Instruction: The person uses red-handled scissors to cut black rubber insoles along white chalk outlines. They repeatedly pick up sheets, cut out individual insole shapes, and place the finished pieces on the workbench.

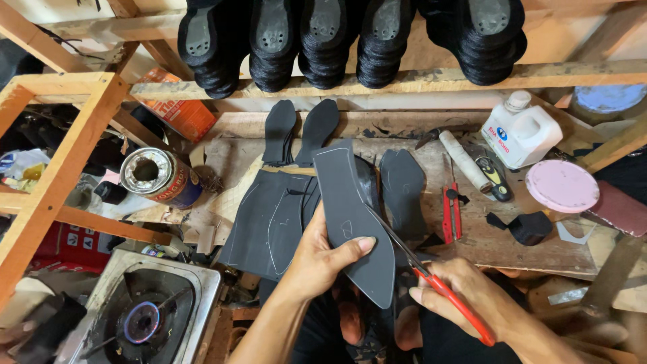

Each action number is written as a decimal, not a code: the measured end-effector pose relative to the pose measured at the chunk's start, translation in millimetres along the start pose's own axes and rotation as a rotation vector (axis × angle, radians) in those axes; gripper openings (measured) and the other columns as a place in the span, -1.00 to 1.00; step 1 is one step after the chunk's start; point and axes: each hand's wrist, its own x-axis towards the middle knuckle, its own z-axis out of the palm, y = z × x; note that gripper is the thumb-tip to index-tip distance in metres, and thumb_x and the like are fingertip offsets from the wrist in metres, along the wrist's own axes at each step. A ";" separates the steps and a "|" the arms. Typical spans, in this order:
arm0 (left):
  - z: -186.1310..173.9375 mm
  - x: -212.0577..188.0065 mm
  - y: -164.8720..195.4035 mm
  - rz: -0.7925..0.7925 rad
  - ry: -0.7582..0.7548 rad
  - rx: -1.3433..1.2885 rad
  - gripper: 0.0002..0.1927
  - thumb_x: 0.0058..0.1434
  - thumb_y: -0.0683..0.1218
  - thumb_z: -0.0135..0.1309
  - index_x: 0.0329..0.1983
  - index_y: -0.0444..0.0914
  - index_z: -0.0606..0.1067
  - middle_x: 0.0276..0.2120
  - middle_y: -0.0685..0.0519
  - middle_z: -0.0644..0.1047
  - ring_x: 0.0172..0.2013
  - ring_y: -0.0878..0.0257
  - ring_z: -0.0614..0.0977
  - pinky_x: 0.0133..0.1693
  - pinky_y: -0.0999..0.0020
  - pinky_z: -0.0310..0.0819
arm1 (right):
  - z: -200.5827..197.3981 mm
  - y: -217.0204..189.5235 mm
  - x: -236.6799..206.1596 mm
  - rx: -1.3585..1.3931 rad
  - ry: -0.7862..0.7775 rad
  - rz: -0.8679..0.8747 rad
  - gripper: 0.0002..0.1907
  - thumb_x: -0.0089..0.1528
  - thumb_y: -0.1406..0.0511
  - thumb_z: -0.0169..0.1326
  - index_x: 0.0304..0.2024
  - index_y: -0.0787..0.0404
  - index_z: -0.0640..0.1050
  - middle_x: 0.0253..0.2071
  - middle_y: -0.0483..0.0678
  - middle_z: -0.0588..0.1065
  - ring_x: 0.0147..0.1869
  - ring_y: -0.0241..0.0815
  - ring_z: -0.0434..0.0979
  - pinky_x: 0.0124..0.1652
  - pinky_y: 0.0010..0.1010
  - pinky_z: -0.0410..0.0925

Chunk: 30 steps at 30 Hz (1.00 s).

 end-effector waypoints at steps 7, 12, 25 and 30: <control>-5.9 7.2 1.0 0.084 -0.007 -0.050 -0.33 0.23 -0.30 0.10 0.42 -0.30 0.24 0.11 -0.01 0.51 0.10 0.26 0.53 0.15 0.33 0.43 | 2.3 -3.2 1.3 0.006 -0.042 -0.017 -0.68 0.16 0.12 0.11 -0.43 0.27 0.50 -0.61 -0.02 0.41 -0.52 -0.10 0.37 -0.39 -0.25 0.35; 4.8 -1.0 -6.0 0.092 -0.039 -0.031 -0.26 0.23 -0.31 0.09 0.49 -0.30 0.18 0.22 0.00 0.45 0.21 0.27 0.49 0.22 0.35 0.37 | 6.3 0.9 4.1 -0.021 -0.071 0.030 -0.68 0.16 0.13 0.10 -0.35 0.28 0.49 -0.54 0.06 0.45 -0.43 -0.04 0.45 -0.31 -0.21 0.37; 5.0 -4.0 -19.4 -0.013 -0.002 -0.168 -0.22 0.20 -0.32 0.10 0.50 -0.26 0.16 0.07 -0.03 0.51 0.04 0.24 0.57 0.09 0.30 0.48 | 19.7 9.2 -3.0 0.228 -0.008 -0.136 -0.75 0.17 0.27 0.06 -0.20 0.31 0.59 -0.37 0.02 0.62 -0.28 -0.15 0.62 -0.19 -0.30 0.45; -4.6 5.8 -19.4 -0.067 0.026 -0.172 -0.33 0.24 -0.32 0.06 0.43 -0.30 0.21 0.00 -0.03 0.57 -0.02 0.25 0.61 0.05 0.30 0.53 | 21.1 -2.5 -1.9 0.069 -0.074 0.176 -0.74 0.18 0.21 0.08 -0.22 0.27 0.57 -0.59 0.00 0.47 -0.51 -0.14 0.44 -0.42 -0.35 0.37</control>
